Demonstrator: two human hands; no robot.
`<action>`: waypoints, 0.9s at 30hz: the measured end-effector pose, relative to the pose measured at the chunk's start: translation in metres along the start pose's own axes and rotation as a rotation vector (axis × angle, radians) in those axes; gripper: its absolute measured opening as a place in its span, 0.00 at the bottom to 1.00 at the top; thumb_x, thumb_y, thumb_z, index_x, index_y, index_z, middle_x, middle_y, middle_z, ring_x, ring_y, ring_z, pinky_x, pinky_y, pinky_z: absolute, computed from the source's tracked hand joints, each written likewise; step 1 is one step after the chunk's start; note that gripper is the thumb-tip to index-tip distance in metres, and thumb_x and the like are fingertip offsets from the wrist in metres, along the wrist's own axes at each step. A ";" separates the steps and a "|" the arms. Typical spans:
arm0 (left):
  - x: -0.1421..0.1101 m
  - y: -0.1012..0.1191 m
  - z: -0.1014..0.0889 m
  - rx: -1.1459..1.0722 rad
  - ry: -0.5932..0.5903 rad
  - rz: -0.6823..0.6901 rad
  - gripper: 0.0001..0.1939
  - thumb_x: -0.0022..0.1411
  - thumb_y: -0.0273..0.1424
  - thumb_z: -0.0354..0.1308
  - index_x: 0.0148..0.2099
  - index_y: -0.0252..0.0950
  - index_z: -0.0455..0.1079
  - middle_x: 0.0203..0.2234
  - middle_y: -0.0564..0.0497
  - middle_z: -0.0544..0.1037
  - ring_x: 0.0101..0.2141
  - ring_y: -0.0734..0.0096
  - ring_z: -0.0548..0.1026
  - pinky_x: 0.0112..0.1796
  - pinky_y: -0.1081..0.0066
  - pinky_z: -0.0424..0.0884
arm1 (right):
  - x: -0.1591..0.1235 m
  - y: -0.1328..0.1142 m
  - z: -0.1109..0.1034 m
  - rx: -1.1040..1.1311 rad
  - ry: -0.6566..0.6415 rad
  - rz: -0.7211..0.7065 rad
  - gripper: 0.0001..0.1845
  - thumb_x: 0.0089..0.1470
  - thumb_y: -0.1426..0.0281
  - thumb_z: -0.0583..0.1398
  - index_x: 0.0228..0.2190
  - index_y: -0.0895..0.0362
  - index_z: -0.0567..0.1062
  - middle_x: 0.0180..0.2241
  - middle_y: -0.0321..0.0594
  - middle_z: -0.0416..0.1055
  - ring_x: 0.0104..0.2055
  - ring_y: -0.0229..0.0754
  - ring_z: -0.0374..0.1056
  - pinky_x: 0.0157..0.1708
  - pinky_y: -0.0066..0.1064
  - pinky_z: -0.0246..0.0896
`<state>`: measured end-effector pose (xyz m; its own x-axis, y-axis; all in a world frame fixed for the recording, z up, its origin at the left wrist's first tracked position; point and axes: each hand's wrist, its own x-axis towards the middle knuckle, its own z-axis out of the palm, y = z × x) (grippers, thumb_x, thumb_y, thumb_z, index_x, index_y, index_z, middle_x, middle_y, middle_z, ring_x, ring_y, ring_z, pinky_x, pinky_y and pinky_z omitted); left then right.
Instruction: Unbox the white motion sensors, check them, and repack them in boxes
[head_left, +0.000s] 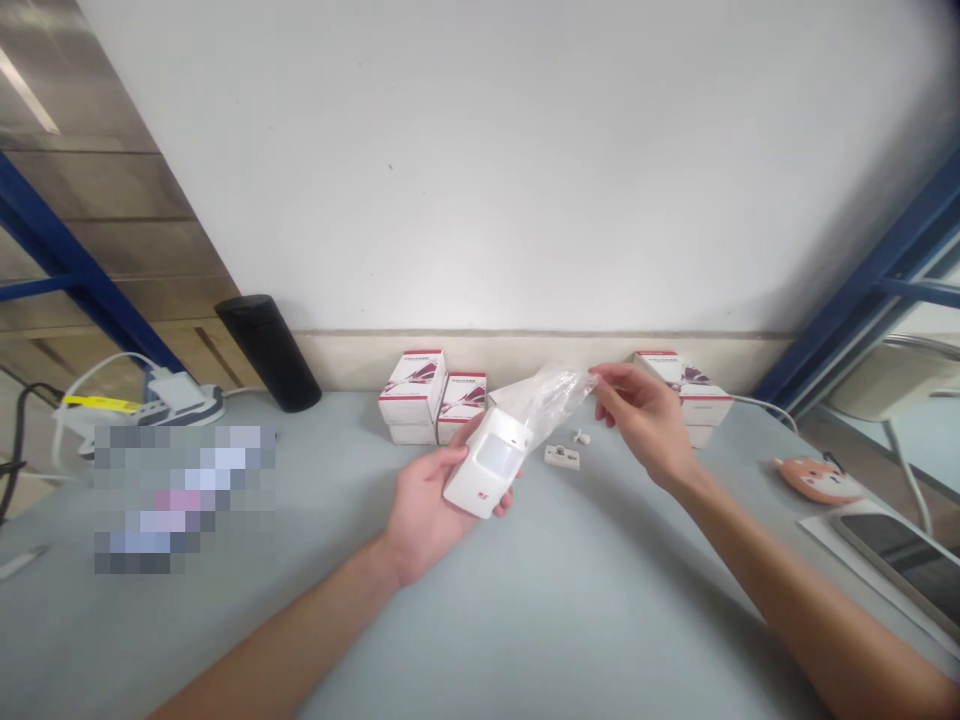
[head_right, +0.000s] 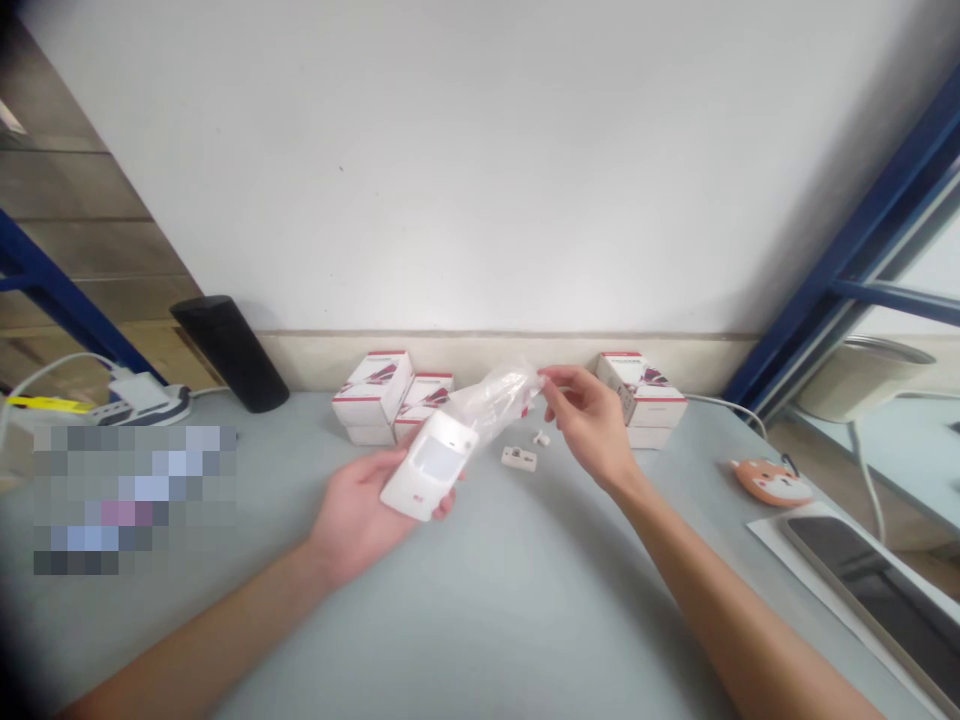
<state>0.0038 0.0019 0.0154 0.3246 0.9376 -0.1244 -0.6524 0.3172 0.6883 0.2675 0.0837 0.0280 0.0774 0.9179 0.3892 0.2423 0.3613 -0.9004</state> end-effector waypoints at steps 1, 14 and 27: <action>0.000 0.000 -0.001 0.026 -0.021 -0.017 0.31 0.67 0.30 0.55 0.71 0.37 0.61 0.45 0.37 0.80 0.37 0.51 0.80 0.38 0.59 0.70 | 0.000 0.000 0.000 0.011 -0.002 0.000 0.20 0.59 0.51 0.67 0.41 0.54 0.81 0.30 0.38 0.75 0.27 0.38 0.67 0.24 0.31 0.62; 0.001 -0.001 -0.006 0.139 -0.062 -0.068 0.29 0.69 0.31 0.53 0.70 0.38 0.59 0.47 0.37 0.79 0.35 0.53 0.80 0.39 0.58 0.69 | 0.000 -0.005 0.000 0.141 -0.025 -0.008 0.19 0.57 0.56 0.69 0.45 0.53 0.79 0.32 0.37 0.74 0.27 0.37 0.67 0.27 0.31 0.63; 0.003 -0.010 -0.011 0.327 0.005 0.041 0.14 0.73 0.40 0.58 0.55 0.43 0.62 0.50 0.46 0.79 0.46 0.56 0.81 0.50 0.58 0.68 | -0.040 -0.006 0.042 0.306 -0.672 0.269 0.26 0.61 0.47 0.65 0.48 0.54 0.80 0.43 0.43 0.79 0.43 0.47 0.74 0.51 0.43 0.67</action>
<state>0.0037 0.0032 0.0000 0.2988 0.9495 -0.0953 -0.4104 0.2180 0.8855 0.2226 0.0517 0.0097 -0.5294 0.8476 0.0375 0.0132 0.0525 -0.9985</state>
